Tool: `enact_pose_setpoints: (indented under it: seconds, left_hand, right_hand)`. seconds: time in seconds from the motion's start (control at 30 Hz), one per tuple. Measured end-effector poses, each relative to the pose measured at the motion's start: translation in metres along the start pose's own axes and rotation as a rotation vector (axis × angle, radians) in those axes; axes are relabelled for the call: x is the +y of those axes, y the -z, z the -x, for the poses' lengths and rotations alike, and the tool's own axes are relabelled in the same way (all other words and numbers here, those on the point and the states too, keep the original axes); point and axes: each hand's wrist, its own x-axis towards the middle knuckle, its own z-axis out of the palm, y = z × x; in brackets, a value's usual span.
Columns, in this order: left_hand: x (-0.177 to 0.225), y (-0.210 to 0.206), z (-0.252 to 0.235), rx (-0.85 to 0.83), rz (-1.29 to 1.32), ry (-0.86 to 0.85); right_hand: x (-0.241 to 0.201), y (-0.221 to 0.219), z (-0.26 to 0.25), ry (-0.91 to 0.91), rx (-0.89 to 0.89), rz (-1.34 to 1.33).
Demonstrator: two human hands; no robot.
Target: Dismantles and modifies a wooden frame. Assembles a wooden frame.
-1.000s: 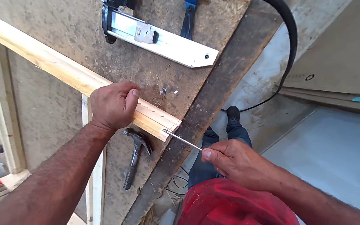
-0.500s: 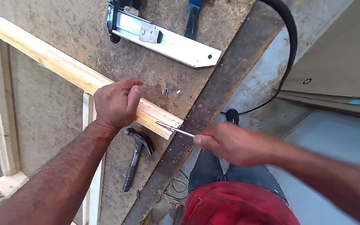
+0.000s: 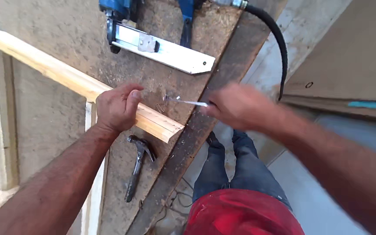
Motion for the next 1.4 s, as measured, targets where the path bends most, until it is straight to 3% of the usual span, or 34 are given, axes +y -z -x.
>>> enact_pose_setpoints:
  seconds: [0.1, 0.2, 0.33, 0.47, 0.6, 0.73, 0.87, 1.0, 1.1, 1.17, 1.3, 1.33, 1.4]
  left_hand:
    - [0.002, 0.001, -0.004, 0.035, 0.001, 0.003]
    - [0.004, 0.0, -0.001, 0.131, -0.048, 0.01]
    - [0.023, -0.008, 0.028, 0.417, 0.004, 0.176]
    - [0.079, -0.052, 0.117, 0.634, 0.336, 0.367]
    - [0.126, -0.124, 0.212, 0.543, 0.643, 0.552]
    - [0.118, -0.152, 0.251, 0.509, 0.75, 0.665]
    - [0.078, -0.135, 0.242, 0.548, 0.525, 0.673]
    - [0.026, -0.12, 0.225, 0.23, 0.449, 0.884]
    - [0.001, -0.125, 0.22, 0.057, 0.445, 0.843]
    - [0.004, -0.123, 0.224, 0.047, 0.499, 0.789]
    - [0.06, -0.1, 0.24, 0.352, 0.807, 0.772]
    - [0.083, -0.097, 0.241, 0.446, 0.868, 0.751]
    - [0.127, -0.095, 0.236, 0.604, 1.005, 0.643]
  right_hand:
    - [-0.004, -0.083, 0.064, -0.258, 0.009, -0.408]
    - [-0.022, -0.129, 0.102, -0.384, 0.012, -0.478]
    - [-0.041, -0.096, 0.093, -0.323, 0.116, -0.316]
    - [-0.064, -0.043, 0.035, -0.157, 0.17, -0.061]
    - [-0.088, -0.028, -0.035, -0.097, 0.12, 0.153]
    - [-0.097, -0.045, -0.084, -0.081, 0.069, 0.24]
    - [-0.108, -0.045, -0.07, -0.111, 0.202, 0.17]
    - [-0.151, -0.042, -0.04, 0.041, 0.43, -0.041]
    - [-0.191, -0.058, -0.014, 0.239, 0.543, -0.005]
    - [-0.205, -0.084, 0.014, 0.24, 0.437, -0.004]
    - [-0.201, -0.146, 0.045, 0.001, -0.148, -0.331]
    - [-0.2, -0.153, 0.048, -0.003, -0.173, -0.437]
    - [-0.204, -0.154, 0.05, 0.005, -0.013, -0.542]
